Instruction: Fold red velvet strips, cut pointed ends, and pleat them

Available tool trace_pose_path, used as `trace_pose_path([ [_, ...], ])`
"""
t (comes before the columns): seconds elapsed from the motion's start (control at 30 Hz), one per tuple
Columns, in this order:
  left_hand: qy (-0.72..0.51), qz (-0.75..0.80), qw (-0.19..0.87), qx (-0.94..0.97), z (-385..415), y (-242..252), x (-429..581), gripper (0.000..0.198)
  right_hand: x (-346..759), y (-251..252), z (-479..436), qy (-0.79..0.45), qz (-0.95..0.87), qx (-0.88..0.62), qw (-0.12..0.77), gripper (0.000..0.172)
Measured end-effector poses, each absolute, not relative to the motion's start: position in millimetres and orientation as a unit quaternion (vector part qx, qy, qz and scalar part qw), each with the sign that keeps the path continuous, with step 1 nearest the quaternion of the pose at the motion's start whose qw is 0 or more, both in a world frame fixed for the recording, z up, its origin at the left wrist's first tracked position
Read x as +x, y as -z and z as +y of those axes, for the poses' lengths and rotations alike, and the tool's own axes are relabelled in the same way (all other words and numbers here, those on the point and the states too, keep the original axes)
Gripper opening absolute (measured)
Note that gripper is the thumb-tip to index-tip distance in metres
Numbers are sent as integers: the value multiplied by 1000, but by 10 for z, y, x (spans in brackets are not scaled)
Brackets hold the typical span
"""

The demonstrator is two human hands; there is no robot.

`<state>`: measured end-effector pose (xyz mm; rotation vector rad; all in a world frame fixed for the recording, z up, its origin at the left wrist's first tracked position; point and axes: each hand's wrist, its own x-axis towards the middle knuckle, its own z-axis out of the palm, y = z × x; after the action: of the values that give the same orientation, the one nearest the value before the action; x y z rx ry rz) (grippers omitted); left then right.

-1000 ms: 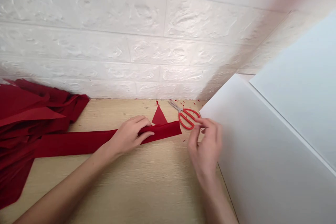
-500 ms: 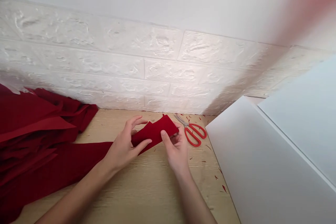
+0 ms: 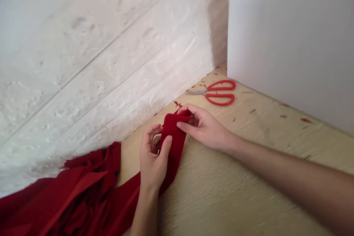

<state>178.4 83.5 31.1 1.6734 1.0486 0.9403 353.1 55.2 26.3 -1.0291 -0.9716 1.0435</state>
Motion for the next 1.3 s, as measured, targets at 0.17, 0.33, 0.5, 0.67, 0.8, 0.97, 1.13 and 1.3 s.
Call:
trace_pose_path([
  [0.17, -300, 447, 338, 772, 846, -331, 1752, 31, 3614, -190, 564, -475, -403, -406, 668, 15],
  [0.33, -258, 470, 266, 801, 864, -324, 1686, 29, 3712, -102, 624, -475, -306, -407, 718, 20],
  [0.5, -208, 487, 210, 822, 961, -326, 1599, 28, 3694, -35, 671, -468, -268, -420, 729, 16],
  [0.67, -196, 495, 182, 827, 997, -290, 1518, 23, 3642, -24, 666, -455, -303, -442, 711, 16],
  [0.8, -249, 473, 120, 837, 975, -288, 1695, 28, 3629, -83, 631, -460, -313, -455, 696, 14],
  [0.97, -253, 417, 203, 849, 1065, -434, 2105, 35, 3592, -138, 590, -460, -350, -442, 686, 12],
  [1.13, -235, 389, 256, 853, 1148, -527, 2249, 29, 3590, -155, 546, -451, -371, -450, 676, 22],
  [1.3, -248, 397, 297, 832, 1138, -518, 2168, 31, 3683, -205, 531, -378, -426, -511, 644, 32],
])
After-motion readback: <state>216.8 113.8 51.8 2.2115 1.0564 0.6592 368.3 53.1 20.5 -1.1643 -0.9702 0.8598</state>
